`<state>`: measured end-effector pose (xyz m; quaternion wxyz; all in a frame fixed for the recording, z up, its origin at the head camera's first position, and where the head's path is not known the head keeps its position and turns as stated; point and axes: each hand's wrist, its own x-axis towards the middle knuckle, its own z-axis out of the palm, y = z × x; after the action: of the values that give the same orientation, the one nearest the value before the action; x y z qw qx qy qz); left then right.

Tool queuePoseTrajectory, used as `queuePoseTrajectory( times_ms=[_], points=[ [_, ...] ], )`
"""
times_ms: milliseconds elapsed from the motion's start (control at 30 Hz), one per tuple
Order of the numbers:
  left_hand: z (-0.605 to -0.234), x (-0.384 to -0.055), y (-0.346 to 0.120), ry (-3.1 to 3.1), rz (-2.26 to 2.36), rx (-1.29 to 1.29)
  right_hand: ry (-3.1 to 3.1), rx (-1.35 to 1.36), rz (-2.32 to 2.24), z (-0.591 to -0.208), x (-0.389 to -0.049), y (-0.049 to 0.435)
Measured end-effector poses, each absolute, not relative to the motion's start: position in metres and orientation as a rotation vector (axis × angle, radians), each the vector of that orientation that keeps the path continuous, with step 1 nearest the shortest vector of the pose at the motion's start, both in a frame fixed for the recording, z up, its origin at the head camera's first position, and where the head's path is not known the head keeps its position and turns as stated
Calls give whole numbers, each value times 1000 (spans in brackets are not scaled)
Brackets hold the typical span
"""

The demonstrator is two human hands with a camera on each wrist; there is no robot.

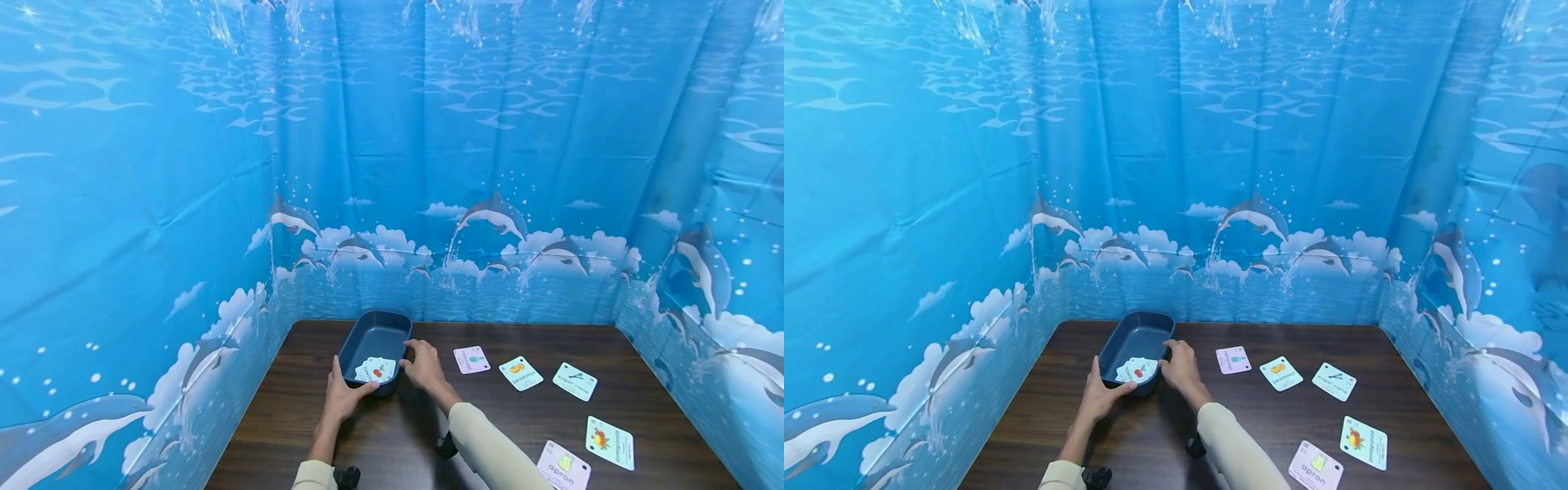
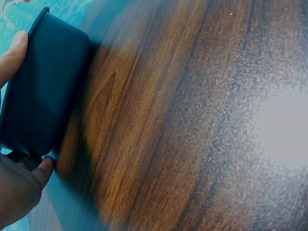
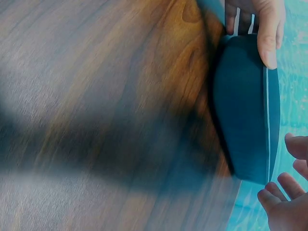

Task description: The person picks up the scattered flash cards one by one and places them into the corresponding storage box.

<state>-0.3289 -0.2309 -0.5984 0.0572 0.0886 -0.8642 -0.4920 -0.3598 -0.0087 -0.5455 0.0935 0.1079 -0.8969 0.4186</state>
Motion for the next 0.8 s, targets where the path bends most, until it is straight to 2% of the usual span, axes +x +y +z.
queuePoseTrajectory(
  times_ms=[533, 633, 800],
  points=[
    [-598, -328, -230, -2614, -1489, 271, -2704, 230, 1220, -549, -359, 22],
    [-598, -328, -230, -2621, -1478, 269, -2673, 258, 1234, -559, -363, 29],
    [-599, -328, -230, -2621, -1470, 268, -2615, 321, 1120, -598, -384, 43]
  ],
)
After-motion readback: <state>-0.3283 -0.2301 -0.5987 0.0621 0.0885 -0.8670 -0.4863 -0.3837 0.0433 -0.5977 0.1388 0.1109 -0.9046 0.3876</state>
